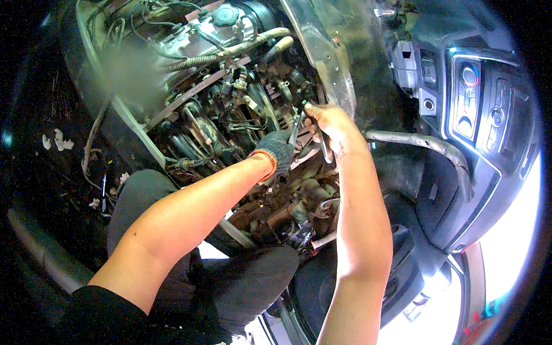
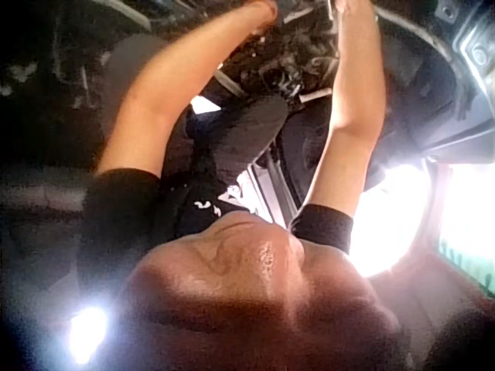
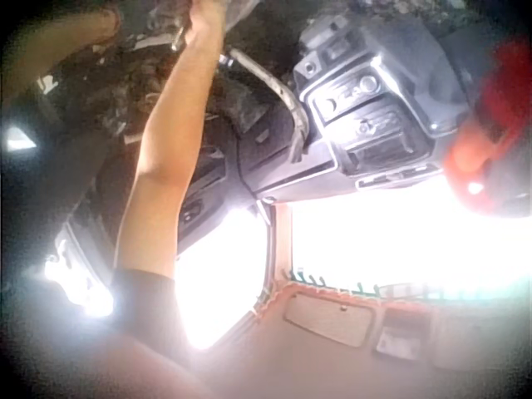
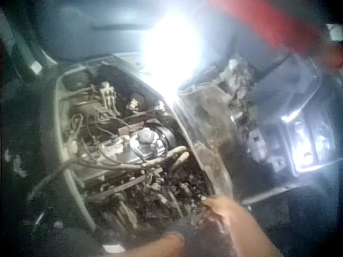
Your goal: The person sits on the floor of a car with the hood open and uses a wrench to loosen and remove bolts from the engine. They then use their hands to manipulate and remove engine components, including hoses and metal parts.
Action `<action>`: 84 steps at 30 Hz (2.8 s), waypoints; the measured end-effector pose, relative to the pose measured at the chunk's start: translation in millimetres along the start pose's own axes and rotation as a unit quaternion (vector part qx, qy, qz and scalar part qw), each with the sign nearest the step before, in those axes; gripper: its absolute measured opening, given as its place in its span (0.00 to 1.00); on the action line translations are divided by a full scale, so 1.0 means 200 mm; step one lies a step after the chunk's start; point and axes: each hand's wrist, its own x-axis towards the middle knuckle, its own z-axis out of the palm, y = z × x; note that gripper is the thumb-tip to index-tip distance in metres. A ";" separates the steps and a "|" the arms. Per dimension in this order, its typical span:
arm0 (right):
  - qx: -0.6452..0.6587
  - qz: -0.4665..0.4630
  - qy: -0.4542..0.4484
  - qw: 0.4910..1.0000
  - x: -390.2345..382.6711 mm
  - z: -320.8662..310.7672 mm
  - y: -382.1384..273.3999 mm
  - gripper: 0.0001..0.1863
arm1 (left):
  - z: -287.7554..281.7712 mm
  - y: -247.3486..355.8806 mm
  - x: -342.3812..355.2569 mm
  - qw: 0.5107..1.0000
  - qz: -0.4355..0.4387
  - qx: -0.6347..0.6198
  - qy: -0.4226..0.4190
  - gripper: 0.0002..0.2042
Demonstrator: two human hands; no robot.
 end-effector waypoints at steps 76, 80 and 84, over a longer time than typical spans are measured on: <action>-0.063 -0.011 -0.025 0.998 0.03 -0.11 0.01 0.14 | 0.08 0.05 0.00 0.887 0.017 -0.425 -0.181 0.32; -0.069 -0.010 -0.068 0.995 0.04 -0.10 0.06 0.17 | 0.14 0.02 0.02 0.875 0.050 -0.465 -0.122 0.29; 0.172 0.056 -0.291 0.939 0.08 -0.24 0.15 0.14 | 0.17 0.08 -0.02 0.949 0.069 -0.307 0.005 0.18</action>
